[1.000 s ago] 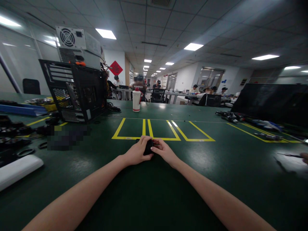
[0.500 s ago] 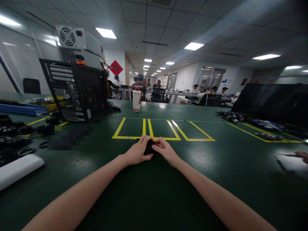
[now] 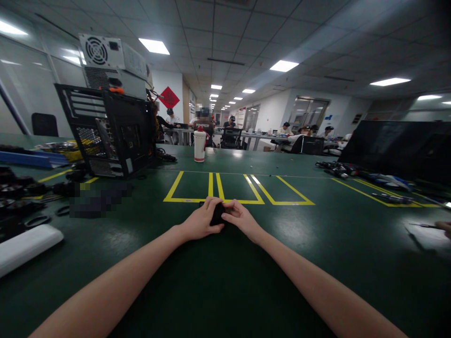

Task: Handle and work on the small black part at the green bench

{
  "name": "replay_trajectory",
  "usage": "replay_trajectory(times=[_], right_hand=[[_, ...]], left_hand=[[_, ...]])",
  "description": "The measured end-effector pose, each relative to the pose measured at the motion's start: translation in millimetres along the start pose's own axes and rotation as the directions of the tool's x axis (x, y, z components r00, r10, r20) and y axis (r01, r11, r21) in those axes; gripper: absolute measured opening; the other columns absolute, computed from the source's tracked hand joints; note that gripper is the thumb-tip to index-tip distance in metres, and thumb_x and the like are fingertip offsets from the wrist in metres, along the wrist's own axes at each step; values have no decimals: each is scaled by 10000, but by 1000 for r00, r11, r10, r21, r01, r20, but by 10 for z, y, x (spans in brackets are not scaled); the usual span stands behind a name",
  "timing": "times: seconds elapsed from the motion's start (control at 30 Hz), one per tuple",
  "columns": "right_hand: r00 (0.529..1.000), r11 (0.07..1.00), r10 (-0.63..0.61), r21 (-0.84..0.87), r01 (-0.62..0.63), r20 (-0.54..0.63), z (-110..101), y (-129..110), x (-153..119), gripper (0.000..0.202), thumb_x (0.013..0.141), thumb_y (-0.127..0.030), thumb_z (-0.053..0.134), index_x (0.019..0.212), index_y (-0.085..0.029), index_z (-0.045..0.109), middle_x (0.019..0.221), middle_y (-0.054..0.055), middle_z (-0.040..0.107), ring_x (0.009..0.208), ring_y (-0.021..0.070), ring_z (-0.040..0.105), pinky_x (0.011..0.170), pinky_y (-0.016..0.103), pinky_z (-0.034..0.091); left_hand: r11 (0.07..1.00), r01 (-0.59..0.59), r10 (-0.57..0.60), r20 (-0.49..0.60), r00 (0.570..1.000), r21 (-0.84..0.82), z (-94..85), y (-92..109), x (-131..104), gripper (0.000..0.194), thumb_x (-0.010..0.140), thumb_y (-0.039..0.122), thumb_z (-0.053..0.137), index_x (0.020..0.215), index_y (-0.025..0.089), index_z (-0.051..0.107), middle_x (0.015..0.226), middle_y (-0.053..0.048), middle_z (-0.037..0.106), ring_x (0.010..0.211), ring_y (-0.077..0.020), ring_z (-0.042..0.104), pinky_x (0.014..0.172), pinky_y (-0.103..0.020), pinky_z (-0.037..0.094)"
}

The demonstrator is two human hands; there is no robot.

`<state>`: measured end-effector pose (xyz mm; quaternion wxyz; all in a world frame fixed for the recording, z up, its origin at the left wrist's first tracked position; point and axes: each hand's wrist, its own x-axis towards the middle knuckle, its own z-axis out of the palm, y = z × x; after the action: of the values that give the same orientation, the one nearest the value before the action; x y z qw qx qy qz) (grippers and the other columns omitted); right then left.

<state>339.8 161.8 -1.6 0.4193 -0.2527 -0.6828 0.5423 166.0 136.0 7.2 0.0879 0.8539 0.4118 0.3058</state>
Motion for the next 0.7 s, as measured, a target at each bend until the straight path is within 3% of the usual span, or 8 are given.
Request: replay_trajectory(times=[0.13,0.33,0.53,0.7], right_hand=[[999,999,-16,-52,13,-49,16,-1,17,212,693,-266,585,876,-204,496,927,7,541,917,142,534,869,333,404],[996,994,75,-80,-79,-54,-8,21,44,301,679,-269,594,950,-177,500,989,44,546,954,163,526,905,364,371],[999,1000,5,-20,-4,51,6,-6,0,317,658,-219,623,927,-214,457,1000,12,510,970,154,517,897,352,388],[1000,995,-3,-105,3,-7,24,-14,-4,205,733,-291,541,908,-216,466,956,11,513,939,148,522,867,350,408]], left_hand=[[1000,-10,10,-5,1000,-16,-12,14,5,603,690,317,582,1182,239,243,1148,-72,332,914,-214,503,783,-389,448],[1000,-4,4,-9,1000,-1,0,4,11,605,686,312,583,1180,233,243,1133,-73,342,917,-218,501,791,-395,445],[1000,13,-13,4,1000,4,18,-10,9,600,694,317,570,1186,243,235,1129,-72,340,877,-211,520,755,-394,461],[1000,11,-11,11,1000,-3,-1,1,15,607,694,323,571,1190,248,229,1134,-68,336,888,-206,513,760,-382,459]])
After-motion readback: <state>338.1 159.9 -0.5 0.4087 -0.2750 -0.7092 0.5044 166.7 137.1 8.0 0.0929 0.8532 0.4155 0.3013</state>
